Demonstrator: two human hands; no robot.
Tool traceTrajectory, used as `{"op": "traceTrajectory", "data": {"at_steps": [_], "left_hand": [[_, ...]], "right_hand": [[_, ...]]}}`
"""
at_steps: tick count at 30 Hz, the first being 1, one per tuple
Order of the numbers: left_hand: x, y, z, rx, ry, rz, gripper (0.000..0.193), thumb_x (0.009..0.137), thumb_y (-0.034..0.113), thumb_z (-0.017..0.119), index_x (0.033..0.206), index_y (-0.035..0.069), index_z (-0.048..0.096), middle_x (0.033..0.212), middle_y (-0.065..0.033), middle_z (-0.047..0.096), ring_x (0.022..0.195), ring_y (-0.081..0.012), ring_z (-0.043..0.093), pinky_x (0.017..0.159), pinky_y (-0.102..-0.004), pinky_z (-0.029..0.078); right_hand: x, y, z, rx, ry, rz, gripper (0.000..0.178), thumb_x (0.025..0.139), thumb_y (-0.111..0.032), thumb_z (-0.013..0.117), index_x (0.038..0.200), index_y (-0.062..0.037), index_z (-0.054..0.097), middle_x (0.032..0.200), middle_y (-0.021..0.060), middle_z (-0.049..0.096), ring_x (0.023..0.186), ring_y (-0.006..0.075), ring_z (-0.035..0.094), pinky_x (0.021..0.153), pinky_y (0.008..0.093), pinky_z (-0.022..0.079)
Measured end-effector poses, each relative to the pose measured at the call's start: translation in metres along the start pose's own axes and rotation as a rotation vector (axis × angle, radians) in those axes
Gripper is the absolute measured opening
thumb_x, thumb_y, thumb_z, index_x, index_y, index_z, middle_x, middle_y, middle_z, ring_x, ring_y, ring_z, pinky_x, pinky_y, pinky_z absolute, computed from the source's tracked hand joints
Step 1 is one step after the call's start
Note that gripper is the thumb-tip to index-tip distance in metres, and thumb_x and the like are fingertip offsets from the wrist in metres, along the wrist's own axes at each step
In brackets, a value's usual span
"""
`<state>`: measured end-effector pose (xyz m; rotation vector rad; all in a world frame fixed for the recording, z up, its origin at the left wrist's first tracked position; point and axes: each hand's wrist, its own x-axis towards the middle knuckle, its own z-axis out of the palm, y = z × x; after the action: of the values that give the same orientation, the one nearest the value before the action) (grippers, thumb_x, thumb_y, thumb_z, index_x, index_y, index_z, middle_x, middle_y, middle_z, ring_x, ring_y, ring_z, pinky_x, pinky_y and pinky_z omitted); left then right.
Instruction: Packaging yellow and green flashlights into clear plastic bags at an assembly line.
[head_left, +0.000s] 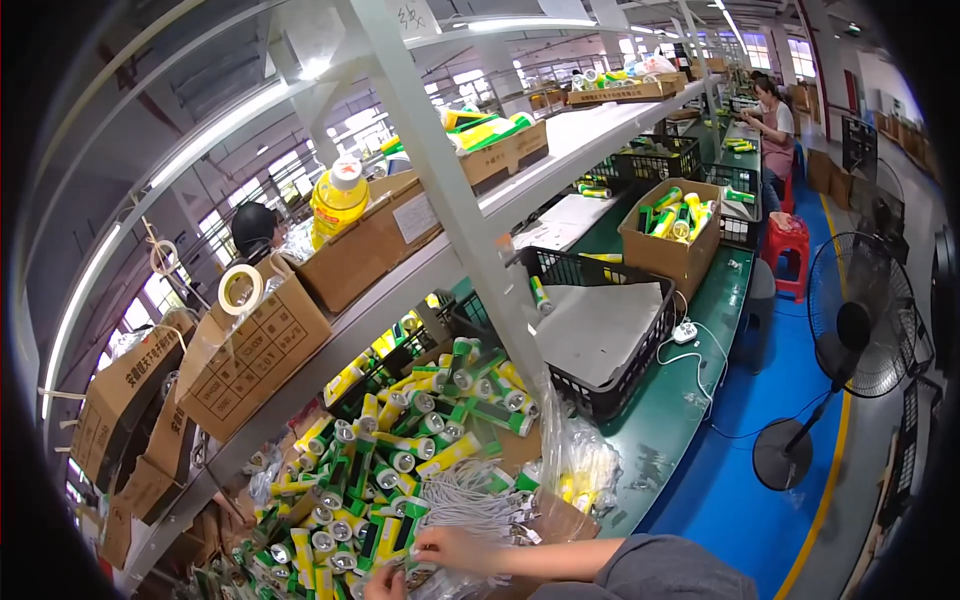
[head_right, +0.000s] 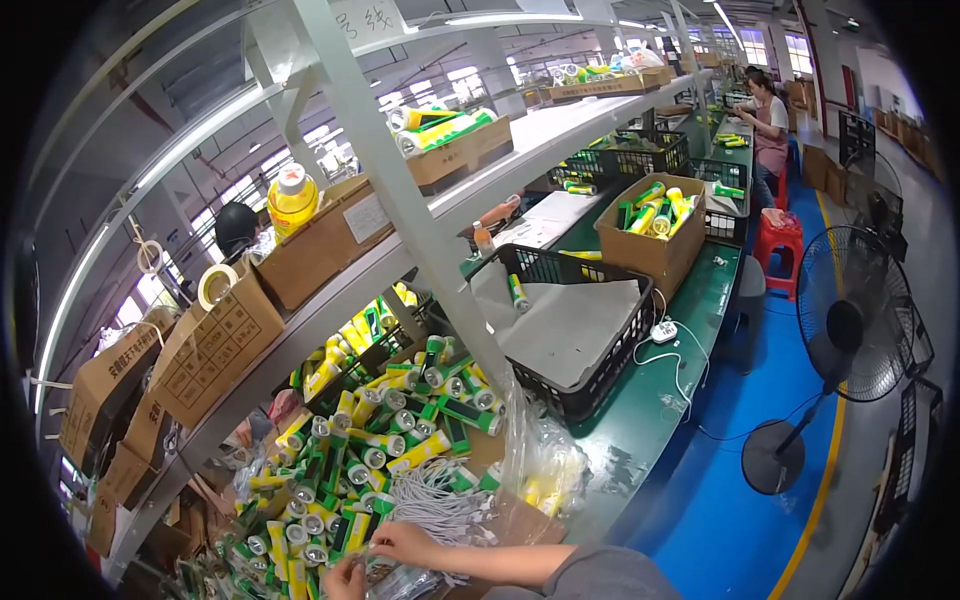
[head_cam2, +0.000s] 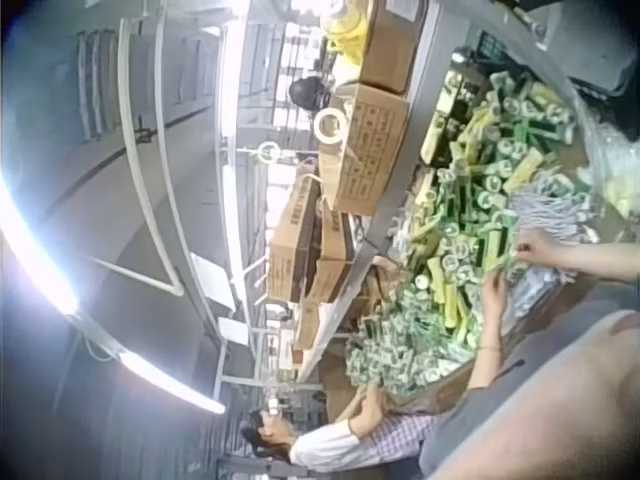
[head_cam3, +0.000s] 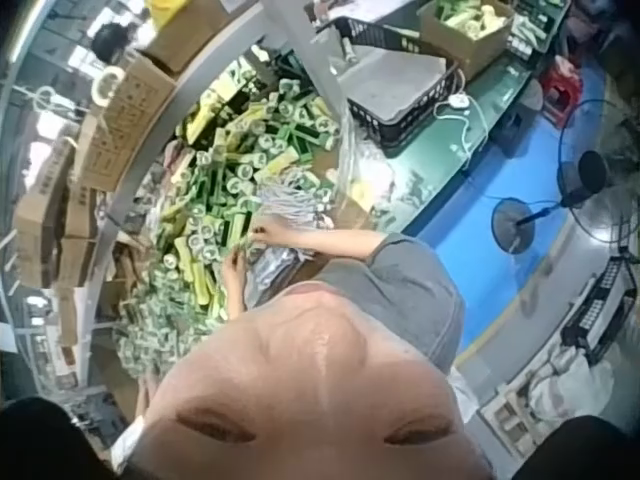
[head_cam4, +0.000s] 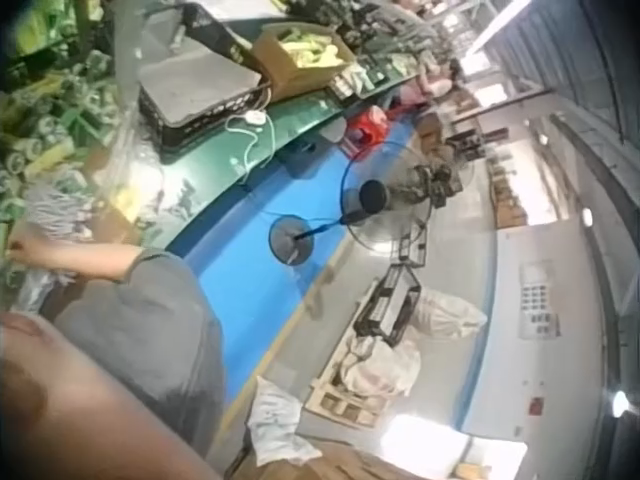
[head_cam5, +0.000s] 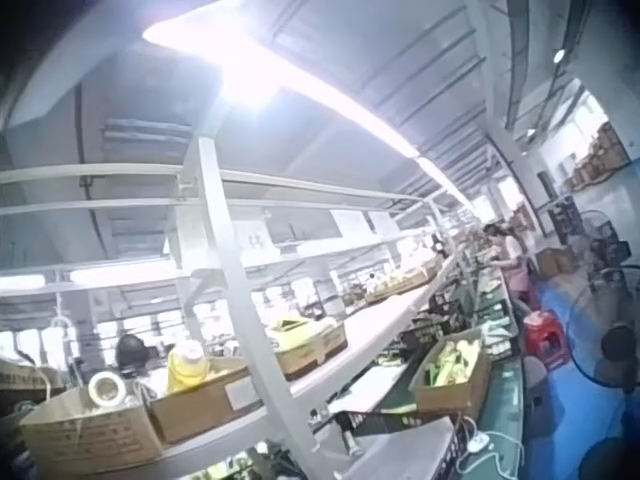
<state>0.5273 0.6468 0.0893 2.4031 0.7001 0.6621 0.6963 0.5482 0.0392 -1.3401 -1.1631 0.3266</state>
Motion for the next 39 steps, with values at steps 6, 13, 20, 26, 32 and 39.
{"op": "traceTrajectory", "data": {"at_steps": [6,13,20,26,32,39], "left_hand": [[-0.014,0.066,0.010,0.150,0.095,0.040,0.019,0.090,0.018,0.065,0.101,0.002,0.065,0.090,-0.0172,0.066,0.083,-0.0298,0.064,0.071,-0.0409,0.050],[-0.012,0.027,0.027,0.388,0.095,0.288,0.024,0.096,0.021,0.053,0.111,0.004,0.057,0.106,-0.0180,0.060,0.096,-0.0368,0.059,0.080,-0.0428,0.048],[-0.044,-0.093,-0.039,0.363,0.160,-0.084,0.033,0.098,0.024,0.047,0.120,0.000,0.054,0.119,-0.0262,0.055,0.110,-0.0408,0.051,0.094,-0.0475,0.039],[-0.033,-0.088,-0.161,0.292,0.779,-0.424,0.045,0.099,0.034,0.048,0.124,-0.003,0.052,0.110,-0.0255,0.059,0.098,-0.0393,0.057,0.086,-0.0472,0.045],[-0.044,-0.204,-0.175,0.511,0.824,-0.314,0.036,0.086,0.007,0.062,0.120,-0.004,0.054,0.114,-0.0177,0.059,0.111,-0.0287,0.055,0.091,-0.0365,0.045],[-0.064,-0.057,-0.011,0.102,-0.261,0.242,0.059,0.071,0.014,0.077,0.123,-0.003,0.054,0.123,-0.0237,0.055,0.118,-0.0398,0.050,0.100,-0.0408,0.039]], "right_hand": [[-0.015,0.004,0.007,0.088,-0.018,-0.073,0.011,0.082,-0.009,0.063,0.092,-0.0035,0.065,0.088,0.0132,0.063,0.084,0.0332,0.061,0.072,0.0392,0.048],[-0.021,-0.020,-0.005,0.116,-0.046,-0.028,0.012,0.082,-0.008,0.062,0.092,-0.0029,0.064,0.085,0.0138,0.061,0.082,0.0339,0.060,0.071,0.0391,0.048],[-0.012,-0.002,-0.029,0.433,0.160,0.244,0.016,0.084,-0.012,0.063,0.097,-0.0032,0.063,0.085,0.0103,0.061,0.081,0.0280,0.061,0.074,0.0365,0.049],[-0.026,-0.015,0.017,-0.233,-0.021,-0.138,0.037,0.073,-0.025,0.076,0.101,-0.0047,0.064,0.109,0.0125,0.059,0.093,0.0306,0.061,0.079,0.0409,0.050],[-0.027,-0.011,0.027,-0.514,-0.688,-0.070,0.040,0.074,-0.023,0.072,0.105,0.0011,0.061,0.107,0.0159,0.058,0.100,0.0346,0.054,0.086,0.0429,0.046],[-0.024,0.003,0.031,-0.371,-0.417,-0.135,0.017,0.076,-0.027,0.068,0.080,-0.0098,0.066,0.086,0.0081,0.059,0.084,0.0311,0.057,0.072,0.0423,0.047]]}}
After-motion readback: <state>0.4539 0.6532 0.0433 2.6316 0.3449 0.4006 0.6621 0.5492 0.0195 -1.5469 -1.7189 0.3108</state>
